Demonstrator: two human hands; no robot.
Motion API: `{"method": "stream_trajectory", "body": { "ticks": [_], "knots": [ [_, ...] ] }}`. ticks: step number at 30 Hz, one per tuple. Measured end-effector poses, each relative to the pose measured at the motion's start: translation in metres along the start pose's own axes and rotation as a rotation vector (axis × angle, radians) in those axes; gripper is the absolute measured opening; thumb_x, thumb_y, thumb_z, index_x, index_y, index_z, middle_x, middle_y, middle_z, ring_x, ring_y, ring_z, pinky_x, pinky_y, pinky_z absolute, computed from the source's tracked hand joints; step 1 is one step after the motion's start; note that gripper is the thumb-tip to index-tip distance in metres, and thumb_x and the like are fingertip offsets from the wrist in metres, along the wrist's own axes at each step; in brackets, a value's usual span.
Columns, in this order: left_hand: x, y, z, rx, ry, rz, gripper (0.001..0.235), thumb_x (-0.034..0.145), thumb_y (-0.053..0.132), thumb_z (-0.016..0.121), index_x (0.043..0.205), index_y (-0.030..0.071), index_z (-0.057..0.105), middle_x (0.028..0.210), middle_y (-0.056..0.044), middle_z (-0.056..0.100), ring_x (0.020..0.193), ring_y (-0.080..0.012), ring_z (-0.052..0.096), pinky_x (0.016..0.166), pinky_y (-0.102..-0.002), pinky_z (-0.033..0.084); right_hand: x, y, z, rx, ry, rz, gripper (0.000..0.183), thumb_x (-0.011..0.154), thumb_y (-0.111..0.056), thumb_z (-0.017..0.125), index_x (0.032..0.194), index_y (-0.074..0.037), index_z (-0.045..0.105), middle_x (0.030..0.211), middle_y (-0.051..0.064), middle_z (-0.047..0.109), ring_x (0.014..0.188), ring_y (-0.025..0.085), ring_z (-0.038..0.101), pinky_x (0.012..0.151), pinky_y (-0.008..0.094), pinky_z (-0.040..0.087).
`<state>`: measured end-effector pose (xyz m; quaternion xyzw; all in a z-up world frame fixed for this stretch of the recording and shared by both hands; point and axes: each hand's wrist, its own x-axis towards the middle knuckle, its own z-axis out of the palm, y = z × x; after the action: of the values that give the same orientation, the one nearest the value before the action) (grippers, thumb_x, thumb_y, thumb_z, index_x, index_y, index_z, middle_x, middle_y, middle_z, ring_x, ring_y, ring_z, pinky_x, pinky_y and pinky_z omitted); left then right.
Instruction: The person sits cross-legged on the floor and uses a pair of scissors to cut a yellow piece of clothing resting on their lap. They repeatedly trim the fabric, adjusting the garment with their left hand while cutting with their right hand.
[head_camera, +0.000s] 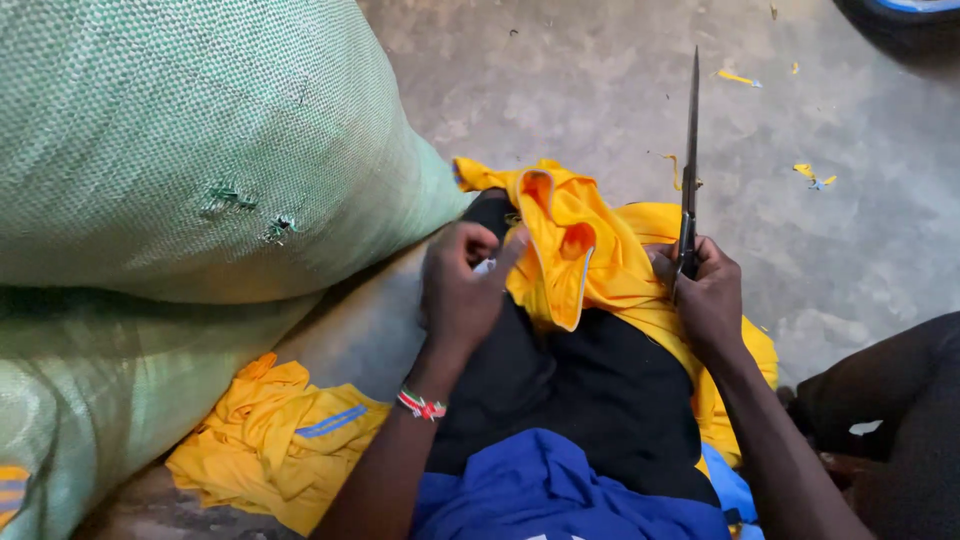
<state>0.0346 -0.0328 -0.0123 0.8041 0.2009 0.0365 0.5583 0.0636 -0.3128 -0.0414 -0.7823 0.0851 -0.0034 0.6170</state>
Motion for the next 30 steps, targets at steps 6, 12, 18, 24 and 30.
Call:
{"method": "stream_trajectory", "body": {
  "ticks": [6, 12, 18, 24, 30],
  "knots": [
    [-0.032, 0.011, 0.03, 0.42, 0.013, 0.506, 0.06, 0.073, 0.058, 0.081, 0.081, 0.002, 0.062, 0.089, -0.017, 0.05, 0.102, -0.0465, 0.053, 0.084, -0.061, 0.044, 0.006, -0.001, 0.017, -0.057, -0.019, -0.004, 0.022, 0.09, -0.009, 0.082, 0.09, -0.007, 0.06, 0.077, 0.004, 0.064, 0.063, 0.006, 0.054, 0.059, 0.017, 0.041],
    [0.018, -0.014, 0.044, -0.181, -0.052, 0.209, 0.018, 0.079, 0.028, 0.067, 0.085, 0.012, 0.072, 0.07, -0.012, 0.066, 0.077, -0.0311, 0.069, 0.064, -0.043, 0.052, 0.009, 0.002, 0.023, -0.035, -0.001, -0.017, 0.025, 0.09, -0.014, 0.085, 0.086, -0.009, 0.06, 0.068, 0.002, 0.059, 0.059, 0.005, 0.052, 0.055, 0.017, 0.039],
    [0.024, 0.017, -0.04, -1.079, 0.233, -0.154, 0.022, 0.074, 0.005, 0.052, 0.089, 0.002, 0.069, 0.08, -0.008, 0.064, 0.073, -0.0212, 0.066, 0.07, -0.039, 0.06, -0.006, -0.039, 0.01, 0.017, -0.06, 0.032, 0.032, 0.082, -0.01, 0.09, 0.083, -0.005, 0.058, 0.079, 0.008, 0.069, 0.061, 0.008, 0.06, 0.053, 0.016, 0.044],
    [0.064, -0.158, -0.045, -0.201, 0.213, -0.298, 0.027, 0.09, 0.02, 0.06, 0.114, 0.008, 0.06, 0.093, -0.013, 0.066, 0.078, -0.0248, 0.069, 0.058, -0.038, 0.055, -0.004, -0.043, 0.031, -0.079, -0.142, -0.043, 0.027, 0.08, 0.0, 0.086, 0.083, -0.003, 0.06, 0.078, 0.01, 0.071, 0.061, 0.009, 0.061, 0.053, 0.016, 0.046],
    [0.009, -0.044, -0.037, 0.181, 0.341, 0.41, 0.031, 0.076, -0.001, 0.072, 0.106, 0.006, 0.068, 0.085, -0.009, 0.059, 0.083, -0.0347, 0.067, 0.079, -0.043, 0.054, -0.002, -0.033, 0.05, -0.408, -0.137, -0.117, 0.016, 0.081, -0.01, 0.081, 0.084, -0.01, 0.066, 0.063, 0.005, 0.059, 0.057, 0.013, 0.053, 0.053, 0.023, 0.038]
  ]
}}
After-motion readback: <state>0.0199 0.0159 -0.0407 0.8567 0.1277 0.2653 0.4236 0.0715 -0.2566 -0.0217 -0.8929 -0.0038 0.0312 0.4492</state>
